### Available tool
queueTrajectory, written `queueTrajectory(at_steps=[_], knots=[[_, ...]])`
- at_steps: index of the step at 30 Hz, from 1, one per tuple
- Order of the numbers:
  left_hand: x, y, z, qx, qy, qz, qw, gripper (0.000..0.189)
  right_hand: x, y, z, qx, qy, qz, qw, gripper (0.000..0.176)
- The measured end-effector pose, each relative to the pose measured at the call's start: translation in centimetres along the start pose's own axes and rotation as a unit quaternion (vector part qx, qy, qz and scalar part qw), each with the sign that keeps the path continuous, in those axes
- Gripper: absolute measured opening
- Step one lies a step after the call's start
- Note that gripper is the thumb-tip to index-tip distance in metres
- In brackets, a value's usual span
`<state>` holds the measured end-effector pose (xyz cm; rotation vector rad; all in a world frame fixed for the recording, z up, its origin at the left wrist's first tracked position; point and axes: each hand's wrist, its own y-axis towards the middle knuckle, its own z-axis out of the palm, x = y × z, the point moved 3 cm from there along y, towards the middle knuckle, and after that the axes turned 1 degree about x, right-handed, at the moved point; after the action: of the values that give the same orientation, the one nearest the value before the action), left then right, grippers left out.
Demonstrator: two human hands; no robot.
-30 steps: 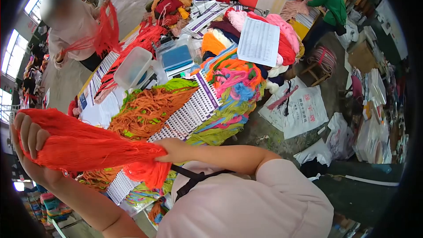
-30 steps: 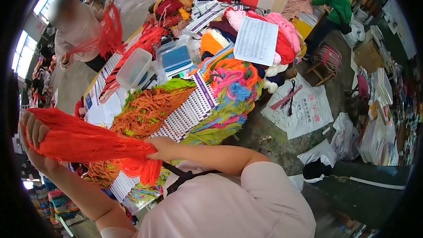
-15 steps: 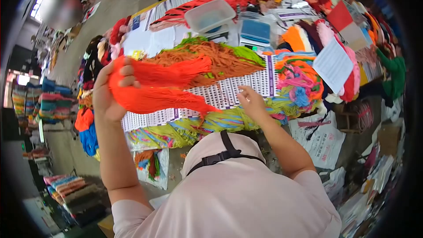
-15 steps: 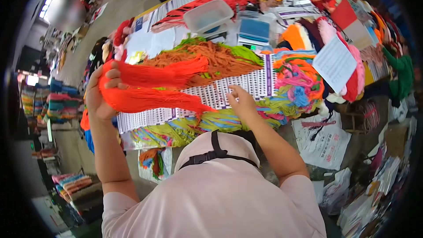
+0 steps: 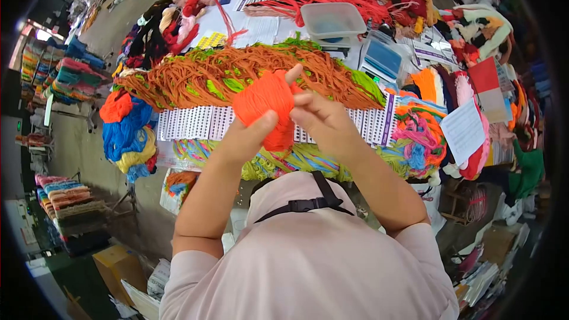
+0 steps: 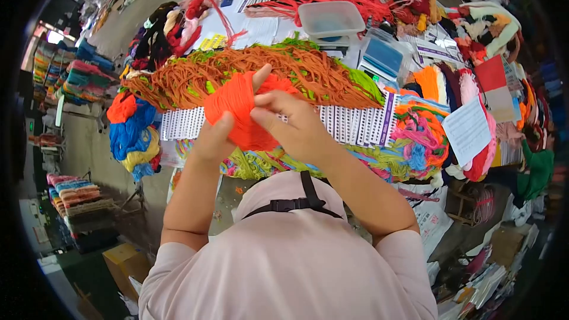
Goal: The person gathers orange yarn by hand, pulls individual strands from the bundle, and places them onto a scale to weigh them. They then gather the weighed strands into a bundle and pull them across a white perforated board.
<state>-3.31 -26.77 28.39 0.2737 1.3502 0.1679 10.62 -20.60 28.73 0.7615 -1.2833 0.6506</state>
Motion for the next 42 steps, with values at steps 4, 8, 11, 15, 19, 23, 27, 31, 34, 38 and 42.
queueTrajectory(at_steps=[4, 8, 11, 15, 19, 23, 27, 31, 34, 38, 42], knots=[[-0.6, -2.5, -0.8, -0.089, -0.179, -0.007, 0.98, 0.055, -0.7, 0.4, 2.1, 0.023, -0.003, 0.065, 0.998, 0.019], [0.0, -5.7, -2.1, -0.187, -0.352, -0.115, 0.91, 0.047, -1.9, 0.2, 4.5, -0.01, 0.039, 0.134, 0.99, 0.015], [-0.2, -7.5, -2.9, -0.225, -0.342, -0.147, 0.9, 0.047, -2.0, -0.1, 5.7, -0.036, 0.074, 0.187, 0.979, 0.014], [-0.9, -8.1, -3.9, -0.23, -0.263, -0.13, 0.928, 0.053, -1.6, -0.1, 6.8, -0.017, -0.007, 0.208, 0.978, 0.015], [-1.0, -8.1, -3.9, -0.248, -0.204, -0.107, 0.941, 0.065, -1.5, -0.4, 7.4, -0.033, -0.065, 0.166, 0.983, 0.013], [-1.3, -7.8, -4.0, -0.238, -0.192, -0.107, 0.946, 0.064, -1.6, -0.6, 7.9, -0.055, -0.05, 0.137, 0.988, 0.014], [-1.8, -7.1, -4.1, -0.223, -0.196, -0.122, 0.947, 0.062, -1.5, -0.8, 7.6, -0.058, -0.021, 0.166, 0.984, 0.012], [-1.5, -6.4, -3.9, -0.207, -0.134, -0.126, 0.961, 0.06, -0.6, -0.8, 7.2, -0.064, 0.014, 0.204, 0.977, 0.006], [-1.3, -6.0, -3.8, -0.22, -0.122, -0.104, 0.962, 0.058, -0.7, -1.0, 6.8, -0.073, 0.058, 0.206, 0.974, 0.004], [-1.5, -5.4, -3.5, -0.216, -0.151, -0.127, 0.956, 0.056, -0.7, -1.1, 6.4, -0.081, 0.119, 0.173, 0.974, 0.003], [-1.3, -5.1, -3.3, -0.216, -0.158, -0.115, 0.957, 0.055, -0.2, -1.3, 5.9, -0.081, 0.122, 0.181, 0.973, 0.003]])
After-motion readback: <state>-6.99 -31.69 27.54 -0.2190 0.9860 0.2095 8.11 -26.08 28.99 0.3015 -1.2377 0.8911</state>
